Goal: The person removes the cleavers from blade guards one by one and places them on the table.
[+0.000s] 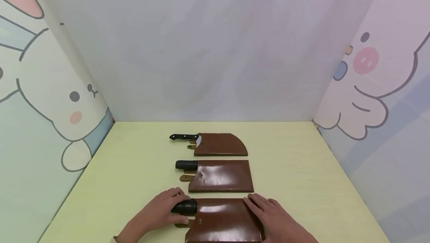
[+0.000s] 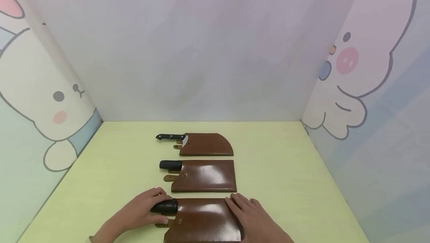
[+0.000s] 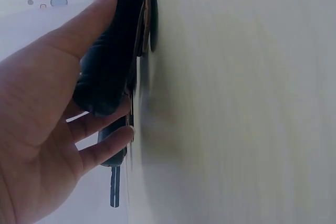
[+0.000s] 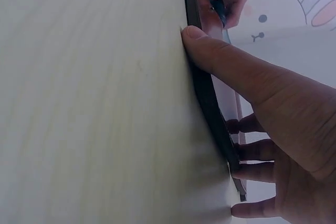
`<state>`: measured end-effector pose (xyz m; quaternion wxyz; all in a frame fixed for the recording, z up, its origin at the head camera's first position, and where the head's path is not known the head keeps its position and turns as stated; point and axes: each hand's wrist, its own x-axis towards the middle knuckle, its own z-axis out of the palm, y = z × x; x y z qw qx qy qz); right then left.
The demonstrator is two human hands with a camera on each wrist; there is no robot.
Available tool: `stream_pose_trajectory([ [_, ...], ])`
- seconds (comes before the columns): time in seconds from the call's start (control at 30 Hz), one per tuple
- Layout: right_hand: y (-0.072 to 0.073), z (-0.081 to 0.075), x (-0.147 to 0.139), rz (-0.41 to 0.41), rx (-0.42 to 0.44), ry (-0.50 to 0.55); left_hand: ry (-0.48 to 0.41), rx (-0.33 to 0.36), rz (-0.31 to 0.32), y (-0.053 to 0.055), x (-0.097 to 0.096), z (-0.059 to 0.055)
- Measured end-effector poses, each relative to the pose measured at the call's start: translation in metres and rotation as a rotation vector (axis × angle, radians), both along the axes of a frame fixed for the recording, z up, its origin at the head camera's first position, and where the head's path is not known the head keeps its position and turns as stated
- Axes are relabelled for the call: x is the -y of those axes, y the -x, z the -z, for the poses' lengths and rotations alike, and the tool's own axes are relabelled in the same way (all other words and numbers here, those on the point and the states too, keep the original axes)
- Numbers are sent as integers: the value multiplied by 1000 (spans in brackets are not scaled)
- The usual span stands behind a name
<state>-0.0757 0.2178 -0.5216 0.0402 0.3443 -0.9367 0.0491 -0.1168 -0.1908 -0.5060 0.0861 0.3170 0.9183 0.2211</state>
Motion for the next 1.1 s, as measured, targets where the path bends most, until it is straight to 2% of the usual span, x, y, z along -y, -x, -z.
stream_pose_trajectory([
  [0.17, 1, 0, 3, -4, 36, 8, -39, -5, 30, 1, -1, 3],
  [0.47, 2, 0, 7, -21, 53, 7, -18, 32, -9, 1, -12, 2],
  [0.77, 2, 0, 11, -28, 104, 32, -1, -60, -11, 7, -17, 7],
  [0.97, 3, -2, 13, -47, 137, 74, -41, -26, -46, 8, -16, 9],
  [1.1, 3, -1, 12, -39, 163, 88, -64, -33, -59, 8, -15, 9],
])
